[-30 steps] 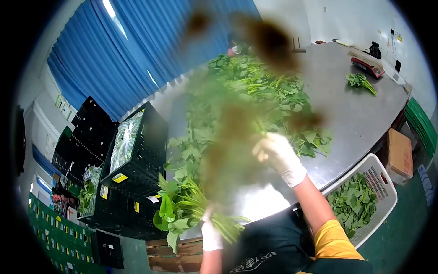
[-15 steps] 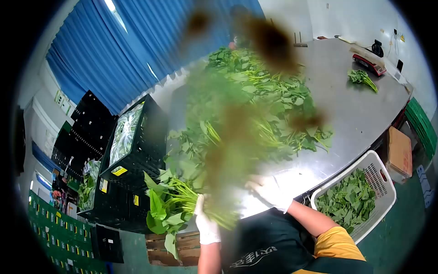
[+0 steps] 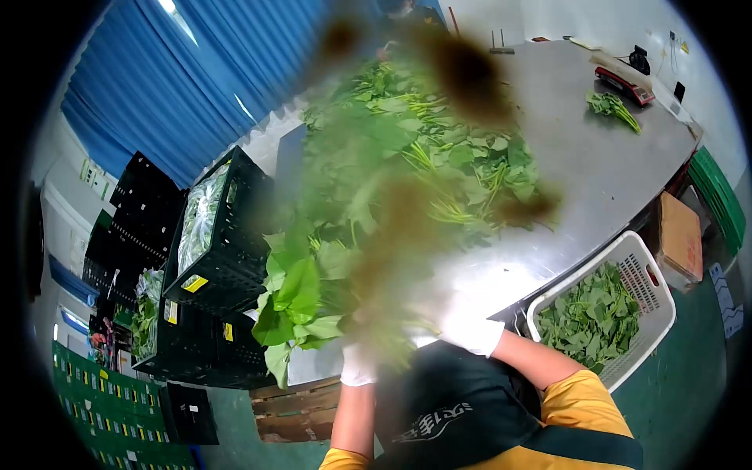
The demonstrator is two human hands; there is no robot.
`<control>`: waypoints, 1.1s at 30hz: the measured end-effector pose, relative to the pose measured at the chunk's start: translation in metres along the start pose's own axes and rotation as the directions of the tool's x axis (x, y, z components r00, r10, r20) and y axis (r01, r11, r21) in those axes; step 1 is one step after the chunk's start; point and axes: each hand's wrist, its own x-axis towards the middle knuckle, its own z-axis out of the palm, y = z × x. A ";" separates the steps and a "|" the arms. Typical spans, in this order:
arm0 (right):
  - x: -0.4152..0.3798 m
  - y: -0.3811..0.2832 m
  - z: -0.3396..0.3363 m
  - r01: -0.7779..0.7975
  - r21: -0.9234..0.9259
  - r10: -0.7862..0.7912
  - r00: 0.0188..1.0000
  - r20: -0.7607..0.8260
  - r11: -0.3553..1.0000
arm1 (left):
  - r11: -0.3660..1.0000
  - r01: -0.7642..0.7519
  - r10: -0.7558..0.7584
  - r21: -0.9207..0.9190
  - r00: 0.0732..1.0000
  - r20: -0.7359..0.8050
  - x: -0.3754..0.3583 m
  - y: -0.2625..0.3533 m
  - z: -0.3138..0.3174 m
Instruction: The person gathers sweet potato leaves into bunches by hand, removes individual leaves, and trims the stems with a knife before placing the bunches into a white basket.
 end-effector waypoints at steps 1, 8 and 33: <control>-0.002 0.004 0.000 -0.001 0.110 -0.009 0.996 0.093 0.994 | 1.000 0.005 -0.005 0.002 1.000 -0.002 0.003 -0.005 -0.003; 0.019 0.034 0.020 -0.587 0.738 0.084 0.798 0.597 0.332 | 0.987 -0.153 0.157 -0.043 0.976 0.149 0.028 -0.036 -0.029; -0.011 -0.007 -0.016 -0.315 0.873 0.545 0.836 0.068 0.374 | 0.948 -0.309 0.317 0.077 0.935 -0.156 -0.003 -0.016 -0.003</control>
